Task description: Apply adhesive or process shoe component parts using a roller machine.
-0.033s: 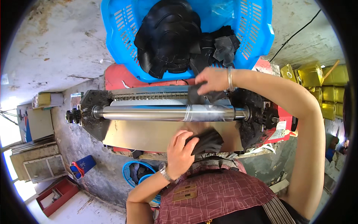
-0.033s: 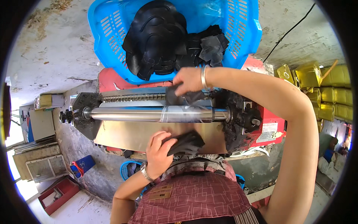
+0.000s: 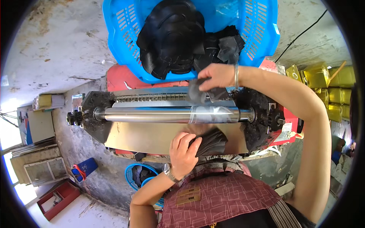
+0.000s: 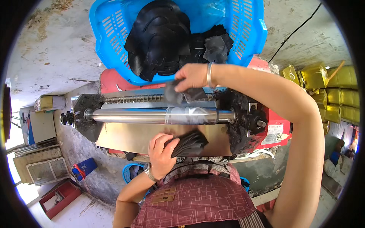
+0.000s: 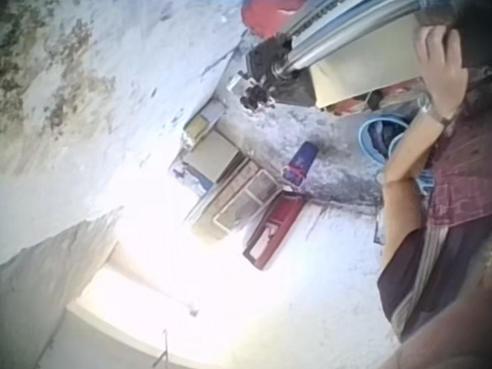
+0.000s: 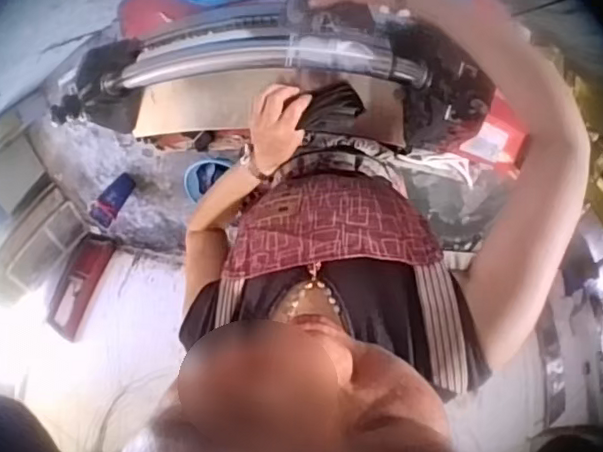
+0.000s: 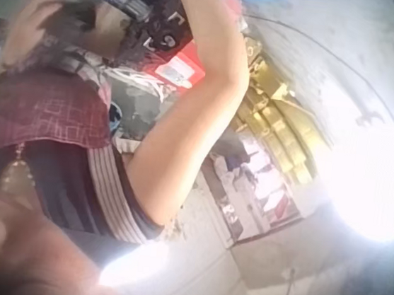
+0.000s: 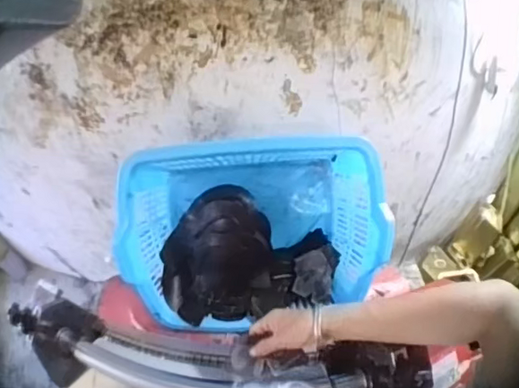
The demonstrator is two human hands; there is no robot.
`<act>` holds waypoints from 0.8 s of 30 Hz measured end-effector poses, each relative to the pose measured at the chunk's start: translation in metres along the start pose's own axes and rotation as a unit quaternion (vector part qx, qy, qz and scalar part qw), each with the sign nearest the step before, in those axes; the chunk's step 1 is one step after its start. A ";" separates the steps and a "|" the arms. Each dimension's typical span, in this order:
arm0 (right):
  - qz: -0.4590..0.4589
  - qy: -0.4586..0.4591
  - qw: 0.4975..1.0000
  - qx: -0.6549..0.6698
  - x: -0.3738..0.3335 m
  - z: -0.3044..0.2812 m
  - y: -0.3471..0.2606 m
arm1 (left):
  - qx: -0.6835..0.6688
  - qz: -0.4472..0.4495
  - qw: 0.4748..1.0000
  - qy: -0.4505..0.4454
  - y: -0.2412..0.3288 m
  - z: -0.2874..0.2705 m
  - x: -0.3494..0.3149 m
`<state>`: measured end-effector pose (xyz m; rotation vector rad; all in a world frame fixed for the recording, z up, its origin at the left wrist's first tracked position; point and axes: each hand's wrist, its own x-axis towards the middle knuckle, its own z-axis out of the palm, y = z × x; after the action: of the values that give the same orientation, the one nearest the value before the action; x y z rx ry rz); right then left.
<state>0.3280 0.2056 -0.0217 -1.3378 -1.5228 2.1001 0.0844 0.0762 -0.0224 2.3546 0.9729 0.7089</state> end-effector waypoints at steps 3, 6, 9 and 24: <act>0.049 -0.083 0.980 0.173 -0.003 0.001 -0.002 | 0.037 0.050 0.996 0.066 0.001 0.001 0.008; 0.044 -0.153 0.971 0.181 -0.009 0.004 0.007 | -0.154 -0.001 0.988 0.029 0.016 -0.018 0.013; 0.038 -0.144 0.985 0.083 -0.010 0.001 0.015 | -0.134 -0.006 0.989 -0.060 0.017 -0.028 0.006; -0.005 -0.085 0.978 0.189 -0.018 -0.001 0.002 | 0.107 0.118 0.987 -0.008 0.002 0.001 -0.003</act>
<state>0.3391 0.1942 -0.0141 -1.0351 -1.0990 2.3944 0.0838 0.0731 -0.0226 2.6926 0.8046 0.7018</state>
